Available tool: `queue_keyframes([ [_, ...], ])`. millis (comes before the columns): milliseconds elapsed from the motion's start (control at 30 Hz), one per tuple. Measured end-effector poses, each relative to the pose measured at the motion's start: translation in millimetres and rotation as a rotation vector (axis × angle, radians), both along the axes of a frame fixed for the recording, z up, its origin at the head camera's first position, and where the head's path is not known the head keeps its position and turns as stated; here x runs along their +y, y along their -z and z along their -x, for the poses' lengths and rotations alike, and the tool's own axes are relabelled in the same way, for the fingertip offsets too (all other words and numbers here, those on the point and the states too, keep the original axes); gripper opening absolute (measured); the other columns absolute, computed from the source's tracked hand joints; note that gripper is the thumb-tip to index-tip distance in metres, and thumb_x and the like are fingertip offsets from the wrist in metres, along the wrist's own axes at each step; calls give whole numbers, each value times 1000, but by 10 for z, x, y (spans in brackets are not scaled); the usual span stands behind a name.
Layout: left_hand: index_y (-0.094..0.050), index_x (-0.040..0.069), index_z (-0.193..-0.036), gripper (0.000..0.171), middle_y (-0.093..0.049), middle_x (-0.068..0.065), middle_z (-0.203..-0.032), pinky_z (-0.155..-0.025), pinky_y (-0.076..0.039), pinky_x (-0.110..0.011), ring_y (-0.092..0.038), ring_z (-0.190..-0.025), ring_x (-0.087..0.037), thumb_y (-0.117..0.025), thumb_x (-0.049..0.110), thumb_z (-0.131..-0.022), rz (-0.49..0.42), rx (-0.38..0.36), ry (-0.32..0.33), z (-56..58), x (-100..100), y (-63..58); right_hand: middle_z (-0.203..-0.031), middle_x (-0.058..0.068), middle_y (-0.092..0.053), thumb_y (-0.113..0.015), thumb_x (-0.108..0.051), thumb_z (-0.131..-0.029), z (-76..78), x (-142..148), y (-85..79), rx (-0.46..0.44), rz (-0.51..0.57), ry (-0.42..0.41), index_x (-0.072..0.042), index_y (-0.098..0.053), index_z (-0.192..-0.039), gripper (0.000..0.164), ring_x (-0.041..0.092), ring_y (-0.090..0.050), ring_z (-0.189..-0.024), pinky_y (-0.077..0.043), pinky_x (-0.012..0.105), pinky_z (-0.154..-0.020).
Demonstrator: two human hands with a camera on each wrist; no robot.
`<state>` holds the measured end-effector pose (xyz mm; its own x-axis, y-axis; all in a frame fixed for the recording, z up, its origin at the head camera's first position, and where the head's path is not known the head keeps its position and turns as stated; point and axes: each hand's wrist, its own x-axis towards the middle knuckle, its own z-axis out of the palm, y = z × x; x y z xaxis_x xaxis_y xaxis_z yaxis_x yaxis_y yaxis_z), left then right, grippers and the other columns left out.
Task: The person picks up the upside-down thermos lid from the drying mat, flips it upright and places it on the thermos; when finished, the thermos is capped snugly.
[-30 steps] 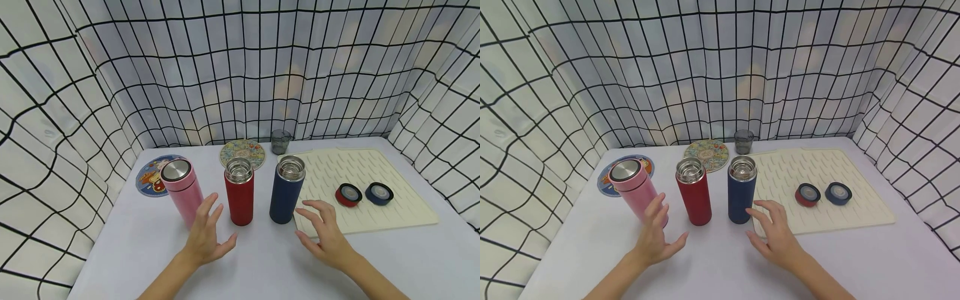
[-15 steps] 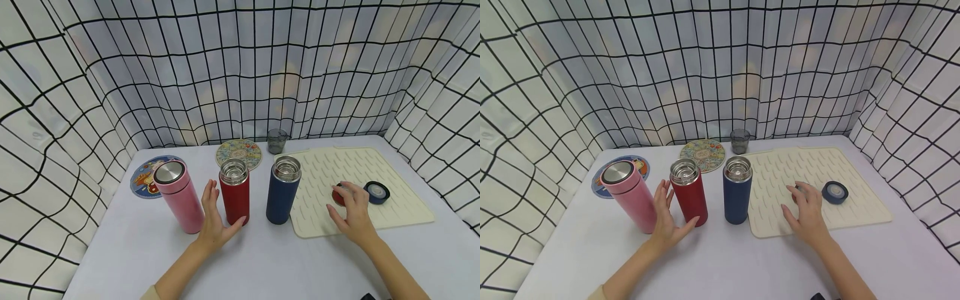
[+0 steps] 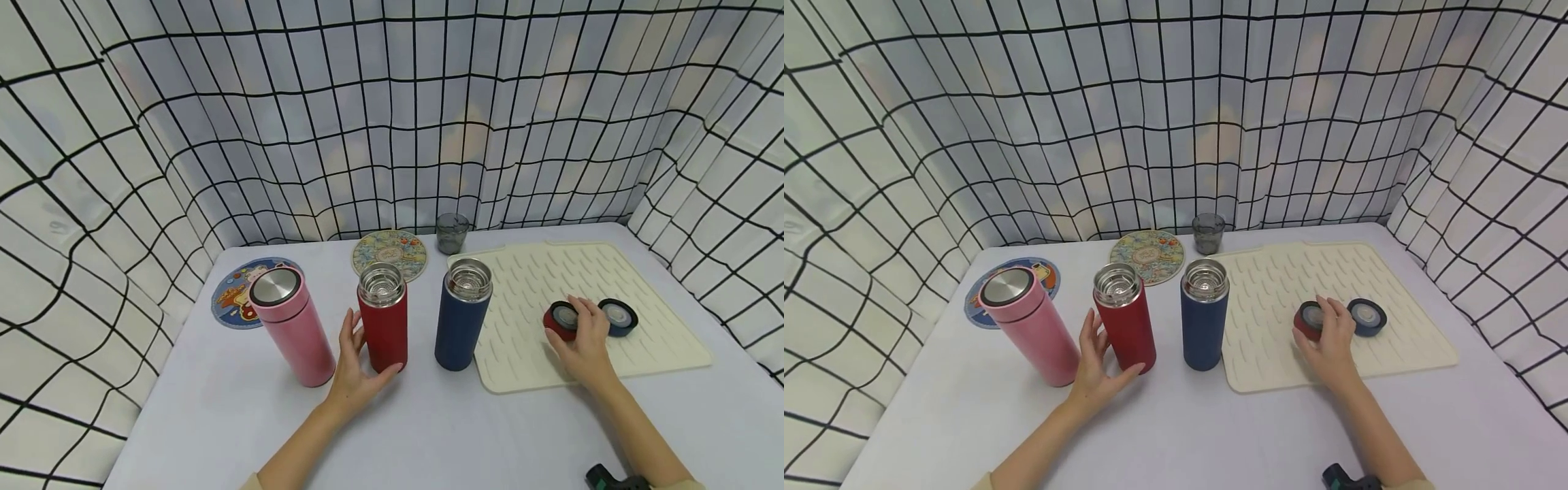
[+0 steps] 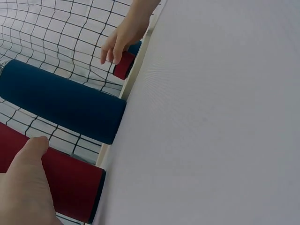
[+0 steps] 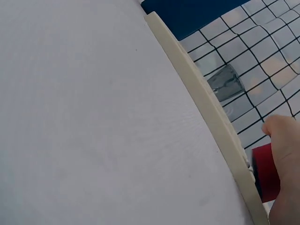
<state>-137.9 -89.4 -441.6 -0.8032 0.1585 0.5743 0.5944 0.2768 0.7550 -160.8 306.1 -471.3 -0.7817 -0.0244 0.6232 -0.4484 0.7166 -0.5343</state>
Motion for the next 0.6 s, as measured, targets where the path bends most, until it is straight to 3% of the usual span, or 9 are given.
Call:
queue_keyframes([
  [133, -10, -7, -139, 96, -38, -28, -131, -98, -33, -50, -41, -121, -38, -76, -5, -68, -27, -91, 20, -59, -11, -75, -128, 35, -22, -69, 0, -73, -34, 4, 24, -95, 60, 67, 11, -31, -131, 71, 49, -15, -119, -23, 64, -83],
  [233, -14, -3, -140, 92, -40, -25, -131, -98, -34, -49, -40, -122, -37, -75, -3, -71, -18, -135, 21, -62, -20, -72, -129, 35, -21, -68, 0, -74, -54, 15, 24, -121, 84, 84, 12, -31, -131, 68, 50, -14, -119, -22, 66, -84],
  [400, -20, -3, -138, 86, -43, -20, -131, -97, -37, -49, -43, -120, -34, -74, -1, -72, -3, -107, 37, -29, -33, -34, -126, 38, -24, -67, -3, -77, -73, 28, 11, -160, 82, 111, 12, -30, -131, 67, 53, -17, -117, -23, 65, -84],
  [600, -27, -6, -134, 80, -48, -20, -125, -93, -41, -47, -50, -112, -32, -75, -3, -70, 18, -63, 27, -4, -31, -10, -119, 39, -40, -68, -12, -81, -58, 53, 7, -244, 98, 144, 17, -27, -132, 72, 56, -30, -112, -27, 64, -86],
])
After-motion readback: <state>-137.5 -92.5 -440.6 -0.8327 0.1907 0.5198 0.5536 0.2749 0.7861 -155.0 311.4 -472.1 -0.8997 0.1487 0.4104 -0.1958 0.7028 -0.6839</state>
